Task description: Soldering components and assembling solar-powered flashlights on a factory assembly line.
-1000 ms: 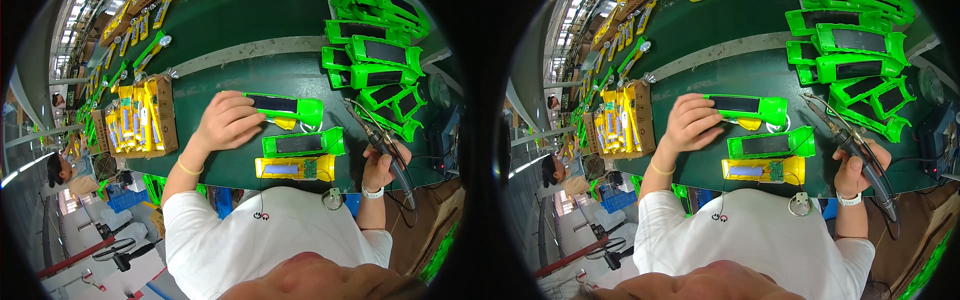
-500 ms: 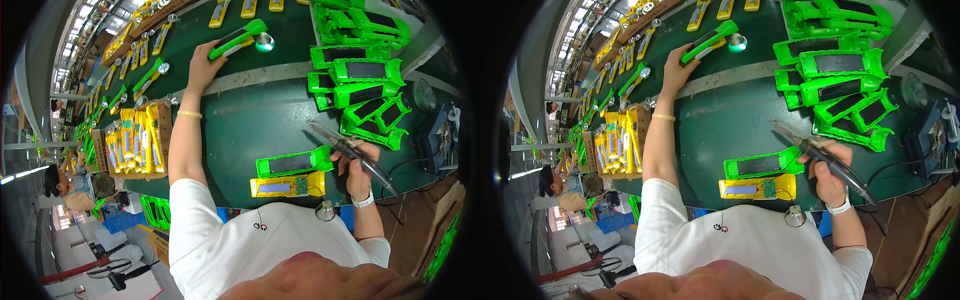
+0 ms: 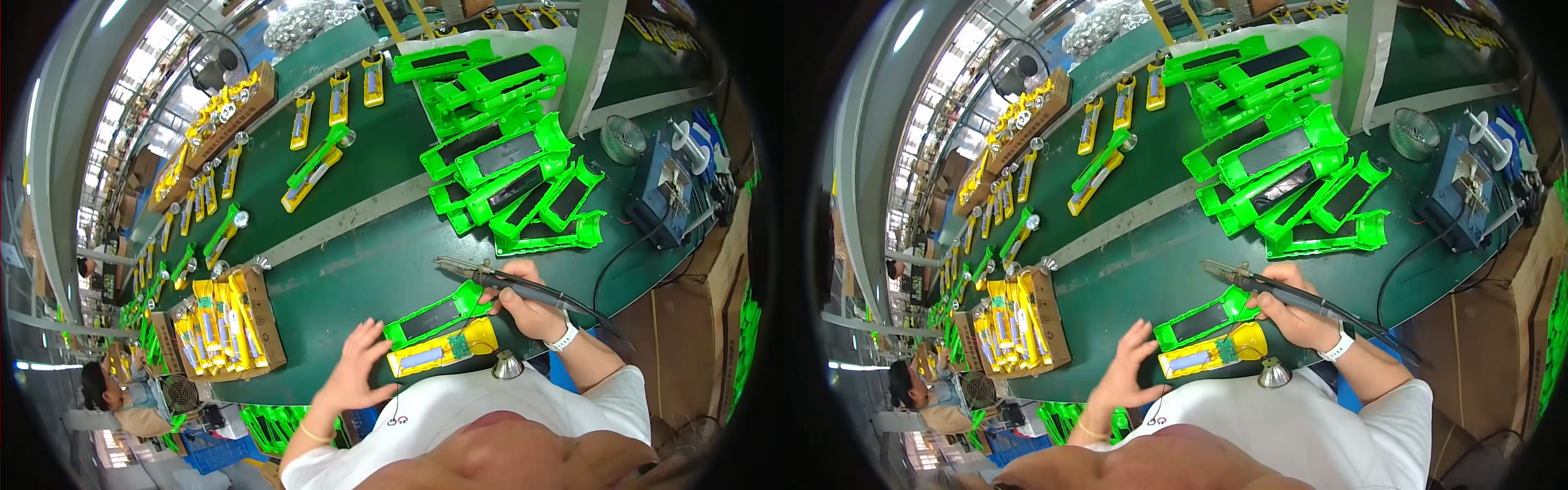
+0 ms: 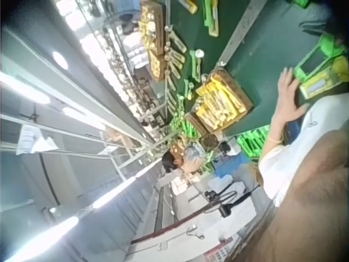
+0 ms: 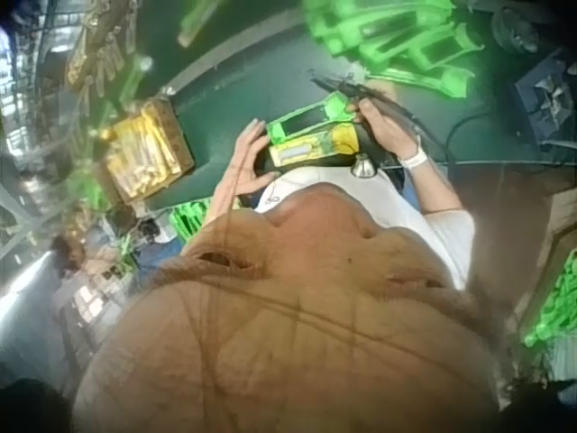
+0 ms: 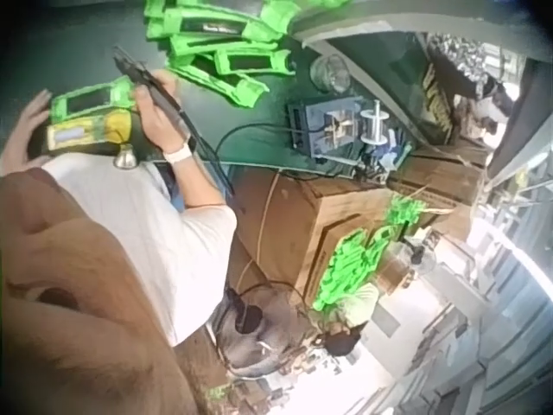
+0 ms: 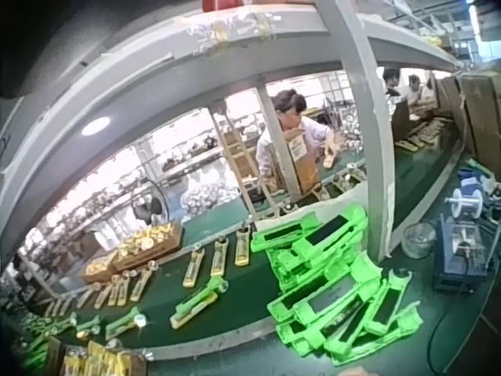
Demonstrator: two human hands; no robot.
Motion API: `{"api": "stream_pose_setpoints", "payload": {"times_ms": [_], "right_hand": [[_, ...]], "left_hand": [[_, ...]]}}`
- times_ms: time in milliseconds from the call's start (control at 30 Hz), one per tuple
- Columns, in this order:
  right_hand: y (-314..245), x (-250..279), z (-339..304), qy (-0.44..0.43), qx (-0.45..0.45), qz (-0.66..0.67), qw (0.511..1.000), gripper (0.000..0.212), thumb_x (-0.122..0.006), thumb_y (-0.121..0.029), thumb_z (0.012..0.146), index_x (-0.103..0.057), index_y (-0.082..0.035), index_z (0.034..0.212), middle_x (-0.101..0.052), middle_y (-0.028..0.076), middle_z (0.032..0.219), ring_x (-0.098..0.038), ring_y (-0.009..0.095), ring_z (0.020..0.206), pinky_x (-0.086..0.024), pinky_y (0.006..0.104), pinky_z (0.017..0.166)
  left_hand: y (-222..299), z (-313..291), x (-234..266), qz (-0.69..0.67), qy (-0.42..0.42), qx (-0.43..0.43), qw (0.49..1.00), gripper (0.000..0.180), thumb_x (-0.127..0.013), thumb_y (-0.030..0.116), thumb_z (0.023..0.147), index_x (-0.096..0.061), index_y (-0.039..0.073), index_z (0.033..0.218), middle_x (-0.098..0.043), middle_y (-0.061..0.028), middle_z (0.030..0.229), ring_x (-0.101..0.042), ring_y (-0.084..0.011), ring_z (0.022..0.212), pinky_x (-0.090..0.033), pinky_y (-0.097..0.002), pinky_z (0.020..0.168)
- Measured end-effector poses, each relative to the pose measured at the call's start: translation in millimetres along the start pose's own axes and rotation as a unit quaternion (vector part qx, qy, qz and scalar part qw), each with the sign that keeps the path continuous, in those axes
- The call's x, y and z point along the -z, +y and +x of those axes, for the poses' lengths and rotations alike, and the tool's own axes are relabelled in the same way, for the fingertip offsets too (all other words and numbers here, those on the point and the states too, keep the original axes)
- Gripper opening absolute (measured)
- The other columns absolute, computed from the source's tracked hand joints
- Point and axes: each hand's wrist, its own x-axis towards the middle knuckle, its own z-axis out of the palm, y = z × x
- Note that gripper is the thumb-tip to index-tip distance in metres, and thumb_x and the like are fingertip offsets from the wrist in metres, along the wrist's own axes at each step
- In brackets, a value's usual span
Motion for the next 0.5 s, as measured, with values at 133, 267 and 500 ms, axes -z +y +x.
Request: {"api": "stream_pose_setpoints", "payload": {"times_ms": [133,267,500], "right_hand": [[-2.3,-3.0,5.0,-0.018,0.01,0.002,1.0,0.032,-0.048,-0.029,0.091,-0.033,-0.005,0.106,-0.056,0.011,0.091,-0.06,0.016,0.08,-0.051,0.0267,0.065],[-4.1,-2.4,3.3,-0.013,0.019,-0.056,0.998,0.031,-0.048,-0.028,0.092,-0.033,-0.005,0.107,-0.057,0.011,0.09,-0.061,0.015,0.079,-0.05,0.0262,0.065],[3.6,-3.5,3.1,0.013,0.016,-0.099,0.995,0.029,-0.047,-0.025,0.092,-0.033,-0.003,0.107,-0.059,0.011,0.087,-0.061,0.015,0.081,-0.051,0.0271,0.069]], "left_hand": [[6.0,17.6,-22.1,0.107,0.063,-0.02,0.992,0.071,-0.07,0.043,0.071,-0.042,0.004,0.124,-0.04,-0.0183,0.13,-0.033,-0.0366,0.125,-0.022,-0.0524,0.103],[0.1,49.8,-10.2,0.169,0.017,-0.081,0.982,0.061,-0.072,0.026,0.068,-0.046,0.005,0.119,-0.052,-0.0125,0.117,-0.043,-0.0339,0.116,-0.028,-0.0517,0.1],[-20.4,87.9,4.1,0.149,0.041,-0.142,0.978,0.062,-0.072,0.028,0.069,-0.047,0.004,0.12,-0.052,-0.0135,0.116,-0.047,-0.0332,0.111,-0.033,-0.049,0.098]]}}
